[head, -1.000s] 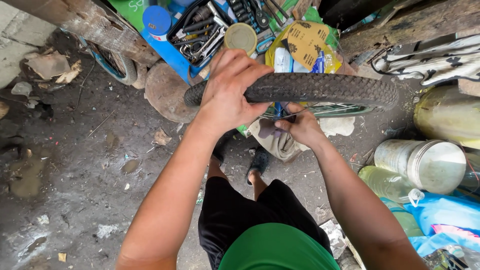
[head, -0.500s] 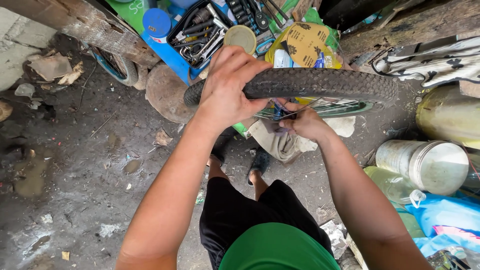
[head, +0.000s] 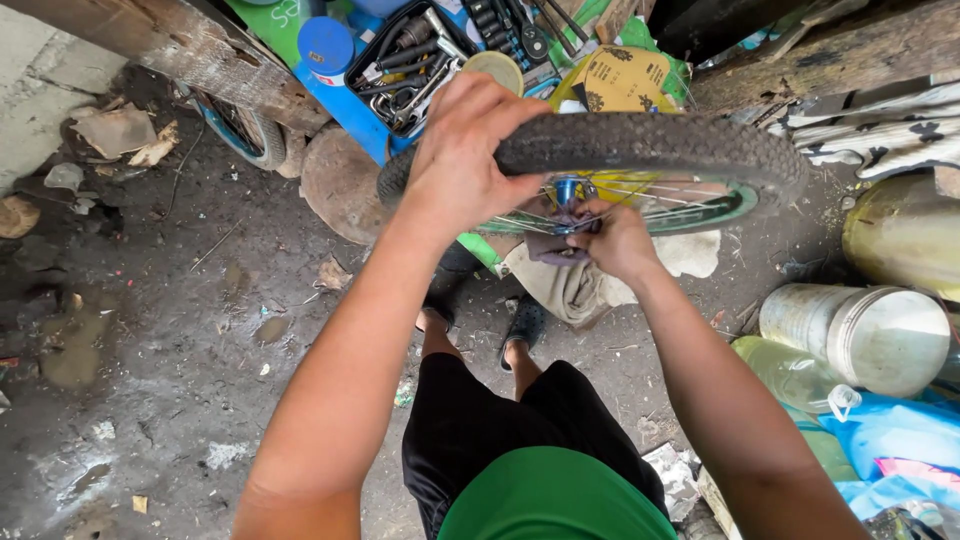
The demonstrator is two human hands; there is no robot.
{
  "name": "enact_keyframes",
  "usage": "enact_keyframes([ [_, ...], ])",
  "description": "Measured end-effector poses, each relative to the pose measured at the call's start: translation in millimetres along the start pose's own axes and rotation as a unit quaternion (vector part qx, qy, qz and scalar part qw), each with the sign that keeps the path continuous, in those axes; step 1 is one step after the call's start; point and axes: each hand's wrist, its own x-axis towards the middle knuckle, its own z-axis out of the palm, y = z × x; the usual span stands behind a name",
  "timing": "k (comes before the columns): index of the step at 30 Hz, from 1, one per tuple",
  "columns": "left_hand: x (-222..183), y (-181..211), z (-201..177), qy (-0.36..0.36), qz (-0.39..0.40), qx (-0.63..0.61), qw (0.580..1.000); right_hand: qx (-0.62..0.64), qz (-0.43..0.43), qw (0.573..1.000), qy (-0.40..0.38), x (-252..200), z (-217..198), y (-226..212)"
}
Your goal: Cleaning a bicycle wheel by wiping the rim and spokes with a cloth in a workshop environment.
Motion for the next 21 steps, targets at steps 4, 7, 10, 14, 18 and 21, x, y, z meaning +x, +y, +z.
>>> enact_keyframes([
  [4, 5, -3, -7, -0.005, -0.023, 0.011, 1.000, -0.042, -0.135, 0.989, 0.039, -13, -10, 15],
  [7, 10, -17, -16, 0.010, -0.046, 0.060, 0.997, 0.120, -0.187, 0.953, 0.207, -46, -9, 46],
  [10, 8, -51, -19, 0.018, -0.093, 0.117, 0.989, 0.222, -0.148, 0.940, 0.214, -80, 8, 81],
  [14, 7, -92, -30, 0.017, -0.061, 0.164, 0.984, 0.089, -0.127, 0.951, 0.268, -76, 50, 119],
  [18, 11, -116, -42, -0.002, -0.025, 0.193, 0.981, 0.280, -0.163, 0.905, 0.277, -44, 102, 89],
  [21, 16, -134, -43, -0.005, 0.013, 0.187, 0.982, 0.302, -0.221, 0.850, 0.371, -12, 129, 48],
])
